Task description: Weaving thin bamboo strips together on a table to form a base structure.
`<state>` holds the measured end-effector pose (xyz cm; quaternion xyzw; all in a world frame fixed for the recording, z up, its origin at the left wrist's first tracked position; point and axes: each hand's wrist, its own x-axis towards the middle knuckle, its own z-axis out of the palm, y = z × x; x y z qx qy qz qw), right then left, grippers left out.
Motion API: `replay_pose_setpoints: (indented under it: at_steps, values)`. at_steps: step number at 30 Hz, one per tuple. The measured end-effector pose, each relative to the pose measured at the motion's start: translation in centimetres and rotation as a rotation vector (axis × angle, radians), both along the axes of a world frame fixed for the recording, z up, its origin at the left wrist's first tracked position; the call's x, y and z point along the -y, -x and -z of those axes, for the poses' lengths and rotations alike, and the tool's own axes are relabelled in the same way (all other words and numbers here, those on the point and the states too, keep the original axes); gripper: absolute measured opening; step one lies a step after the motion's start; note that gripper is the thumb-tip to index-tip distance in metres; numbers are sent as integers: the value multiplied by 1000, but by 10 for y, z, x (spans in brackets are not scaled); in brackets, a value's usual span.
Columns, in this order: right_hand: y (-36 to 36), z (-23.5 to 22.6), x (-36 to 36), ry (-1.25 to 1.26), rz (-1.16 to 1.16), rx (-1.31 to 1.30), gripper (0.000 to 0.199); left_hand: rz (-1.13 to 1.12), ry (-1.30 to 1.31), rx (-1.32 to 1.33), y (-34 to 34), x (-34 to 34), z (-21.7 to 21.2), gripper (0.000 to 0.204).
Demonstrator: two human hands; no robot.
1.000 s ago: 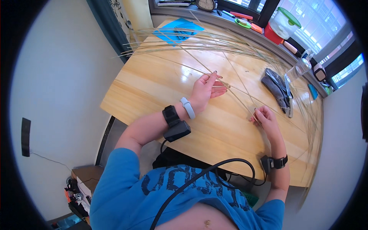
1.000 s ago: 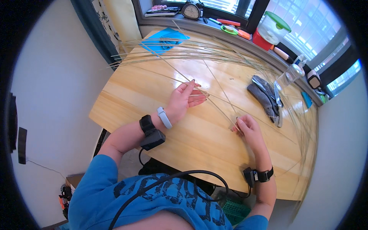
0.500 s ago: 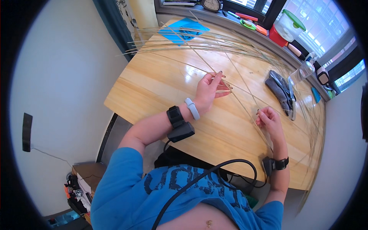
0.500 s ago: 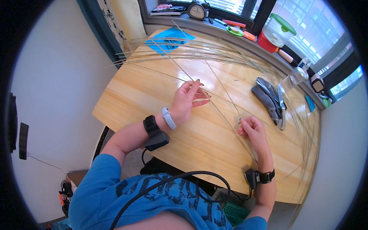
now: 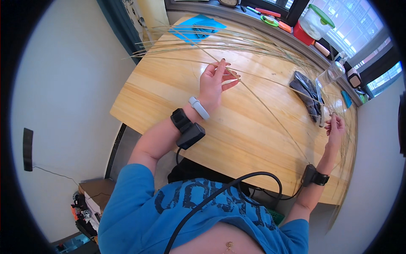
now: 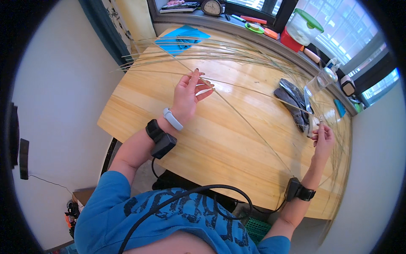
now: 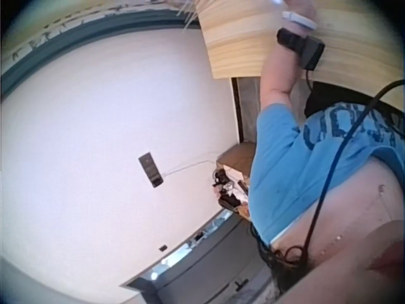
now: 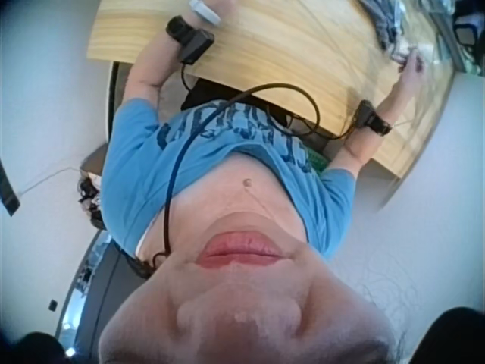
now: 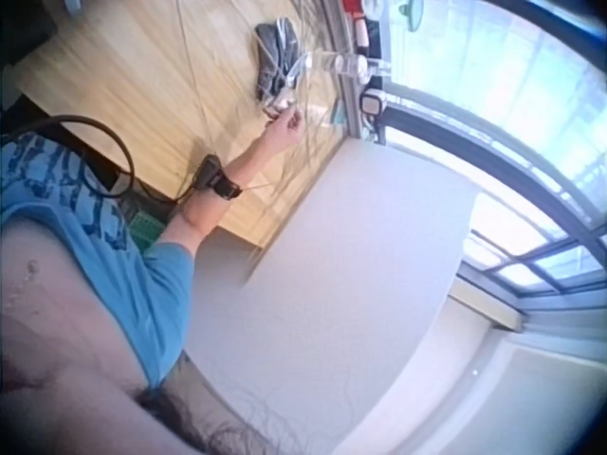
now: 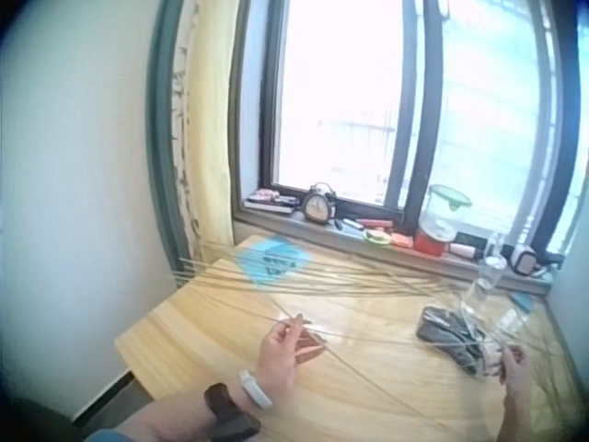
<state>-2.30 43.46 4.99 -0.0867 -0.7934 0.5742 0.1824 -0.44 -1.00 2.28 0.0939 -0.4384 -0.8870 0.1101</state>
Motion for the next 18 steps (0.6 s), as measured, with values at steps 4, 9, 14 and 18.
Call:
replay_pose_setpoints:
  at_steps: [4,9,14,18]
  values:
    - [-5,-6,-12,27,11,-96,18,11,-6,-25,1,-1,3,29]
    - [-6,-9,-9,-26,44,-156,18,10,-3,-37,-1,-3,0,28]
    - [-2,-7,-30,-114,129,-164,19,3,32,-37,2,4,0,30]
    - [-1,-5,-47,-186,172,-179,19,-12,45,-20,5,6,2,32]
